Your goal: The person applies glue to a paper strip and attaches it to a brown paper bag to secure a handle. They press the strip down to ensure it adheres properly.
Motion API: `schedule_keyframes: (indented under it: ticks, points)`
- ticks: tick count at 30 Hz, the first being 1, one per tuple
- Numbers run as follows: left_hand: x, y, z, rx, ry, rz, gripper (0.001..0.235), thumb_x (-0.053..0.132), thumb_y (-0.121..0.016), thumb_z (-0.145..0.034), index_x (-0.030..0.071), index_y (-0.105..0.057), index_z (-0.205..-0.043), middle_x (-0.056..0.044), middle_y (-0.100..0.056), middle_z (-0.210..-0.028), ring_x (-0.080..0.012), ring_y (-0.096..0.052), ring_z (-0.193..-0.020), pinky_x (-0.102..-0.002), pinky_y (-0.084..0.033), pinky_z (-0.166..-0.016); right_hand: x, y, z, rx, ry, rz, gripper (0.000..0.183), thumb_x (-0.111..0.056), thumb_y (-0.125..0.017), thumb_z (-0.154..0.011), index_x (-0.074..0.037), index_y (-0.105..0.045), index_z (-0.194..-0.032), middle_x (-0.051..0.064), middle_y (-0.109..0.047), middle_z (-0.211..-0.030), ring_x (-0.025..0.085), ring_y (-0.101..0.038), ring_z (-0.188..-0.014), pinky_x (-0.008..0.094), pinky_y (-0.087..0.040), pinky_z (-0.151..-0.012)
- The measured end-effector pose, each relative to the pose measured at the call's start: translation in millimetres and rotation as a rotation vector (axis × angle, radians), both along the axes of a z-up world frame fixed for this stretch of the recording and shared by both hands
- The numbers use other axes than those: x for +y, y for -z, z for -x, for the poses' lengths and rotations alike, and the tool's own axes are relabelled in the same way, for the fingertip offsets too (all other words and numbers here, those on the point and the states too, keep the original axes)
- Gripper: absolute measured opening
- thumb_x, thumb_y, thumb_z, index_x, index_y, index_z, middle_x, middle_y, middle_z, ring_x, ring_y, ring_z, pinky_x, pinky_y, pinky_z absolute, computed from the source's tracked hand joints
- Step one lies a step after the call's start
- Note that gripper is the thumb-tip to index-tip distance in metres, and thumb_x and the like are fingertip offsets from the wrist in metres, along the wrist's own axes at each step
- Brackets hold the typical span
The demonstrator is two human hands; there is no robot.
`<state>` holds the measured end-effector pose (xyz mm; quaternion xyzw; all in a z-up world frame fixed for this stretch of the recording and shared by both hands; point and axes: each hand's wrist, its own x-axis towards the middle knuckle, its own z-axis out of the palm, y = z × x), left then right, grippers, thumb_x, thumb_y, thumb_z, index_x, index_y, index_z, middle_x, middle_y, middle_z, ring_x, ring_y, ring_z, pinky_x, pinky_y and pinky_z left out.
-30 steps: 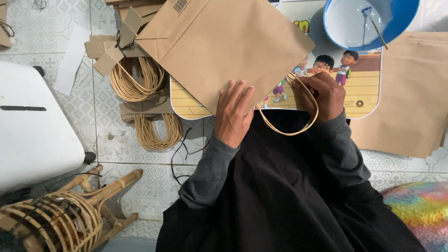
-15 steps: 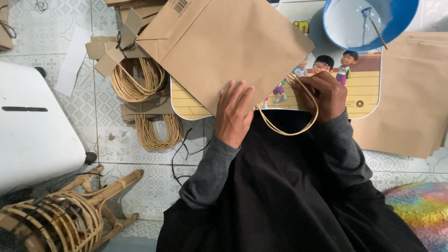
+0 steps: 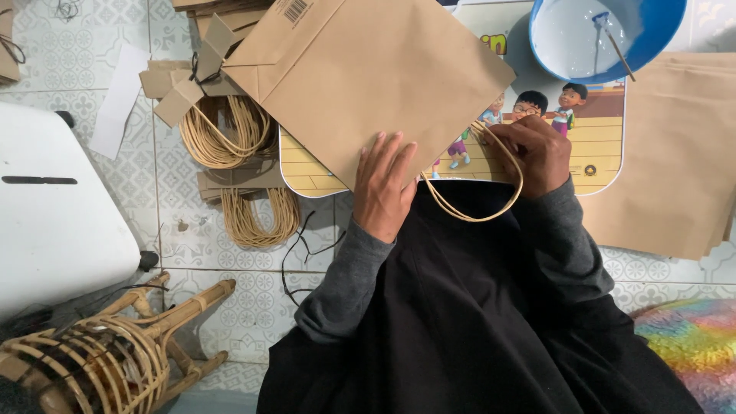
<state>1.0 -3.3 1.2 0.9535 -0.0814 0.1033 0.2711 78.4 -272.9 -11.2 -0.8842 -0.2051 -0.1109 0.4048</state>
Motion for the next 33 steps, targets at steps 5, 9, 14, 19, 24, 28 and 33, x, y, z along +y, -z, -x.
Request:
schedule_keyframes:
  ticks: [5, 9, 14, 19, 24, 28, 33]
  points:
    - [0, 0, 0, 0.005, 0.0, 0.014, 0.059, 0.01, -0.079, -0.09, 0.014, -0.054, -0.144, -0.014, -0.047, -0.153, -0.0428, -0.041, -0.147, -0.068, -0.035, -0.117, 0, -4, -1, 0.024, -0.018, 0.006, 0.015, -0.018, -0.082, -0.099, -0.013, -0.083, -0.114, 0.013, -0.063, -0.089, 0.035, -0.067, -0.08, 0.04, -0.052, -0.067]
    - [0, 2, -1, 0.019, 0.001, 0.003, 0.059, 0.011, -0.079, -0.091, 0.014, -0.053, -0.144, -0.014, -0.046, -0.153, -0.0423, -0.041, -0.147, -0.068, -0.035, -0.118, -2, 3, -3, 0.008, -0.018, 0.005, 0.013, -0.021, -0.082, -0.102, -0.015, -0.083, -0.114, 0.011, -0.062, -0.088, 0.032, -0.067, -0.079, 0.037, -0.049, -0.064]
    - [-1, -1, 0, 0.024, 0.002, 0.005, 0.056, 0.011, -0.077, -0.093, 0.013, -0.053, -0.144, -0.014, -0.045, -0.154, -0.0431, -0.04, -0.147, -0.069, -0.035, -0.118, -2, 0, -2, 0.003, -0.017, -0.01, 0.015, -0.021, -0.083, -0.101, -0.013, -0.083, -0.114, 0.012, -0.061, -0.087, 0.033, -0.067, -0.08, 0.038, -0.05, -0.063]
    - [0, -2, 0, 0.025, 0.001, 0.005, 0.057, 0.011, -0.077, -0.093, 0.014, -0.053, -0.144, -0.014, -0.045, -0.154, -0.0428, -0.039, -0.147, -0.069, -0.035, -0.118, -1, 1, -3, -0.023, -0.032, -0.02, 0.013, -0.018, -0.082, -0.102, -0.014, -0.083, -0.114, 0.011, -0.061, -0.087, 0.033, -0.067, -0.079, 0.038, -0.05, -0.064]
    - [0, -2, 0, 0.022, 0.006, -0.009, 0.056, 0.012, -0.076, -0.094, 0.014, -0.052, -0.145, -0.014, -0.044, -0.154, -0.0424, -0.039, -0.147, -0.069, -0.035, -0.118, -2, 2, -1, 0.029, -0.018, 0.003, 0.015, -0.019, -0.081, -0.102, -0.013, -0.082, -0.115, 0.015, -0.063, -0.092, 0.039, -0.068, -0.083, 0.042, -0.051, -0.066]
    - [0, -1, 0, 0.023, 0.007, -0.003, 0.056, 0.011, -0.075, -0.095, 0.014, -0.051, -0.145, -0.014, -0.044, -0.154, -0.0428, -0.039, -0.147, -0.069, -0.034, -0.118, -5, 10, -3, 0.029, -0.006, 0.013, 0.014, -0.018, -0.081, -0.102, -0.013, -0.082, -0.115, 0.014, -0.063, -0.091, 0.036, -0.067, -0.081, 0.04, -0.05, -0.065]
    - [-1, -1, 0, 0.015, -0.003, 0.0, 0.053, 0.012, -0.075, -0.095, 0.014, -0.053, -0.143, -0.014, -0.045, -0.152, -0.0424, -0.04, -0.147, -0.069, -0.035, -0.118, -5, 13, -3, 0.036, 0.012, 0.018, 0.015, -0.021, -0.08, -0.103, -0.016, -0.082, -0.116, 0.011, -0.063, -0.092, 0.034, -0.068, -0.083, 0.039, -0.051, -0.066]
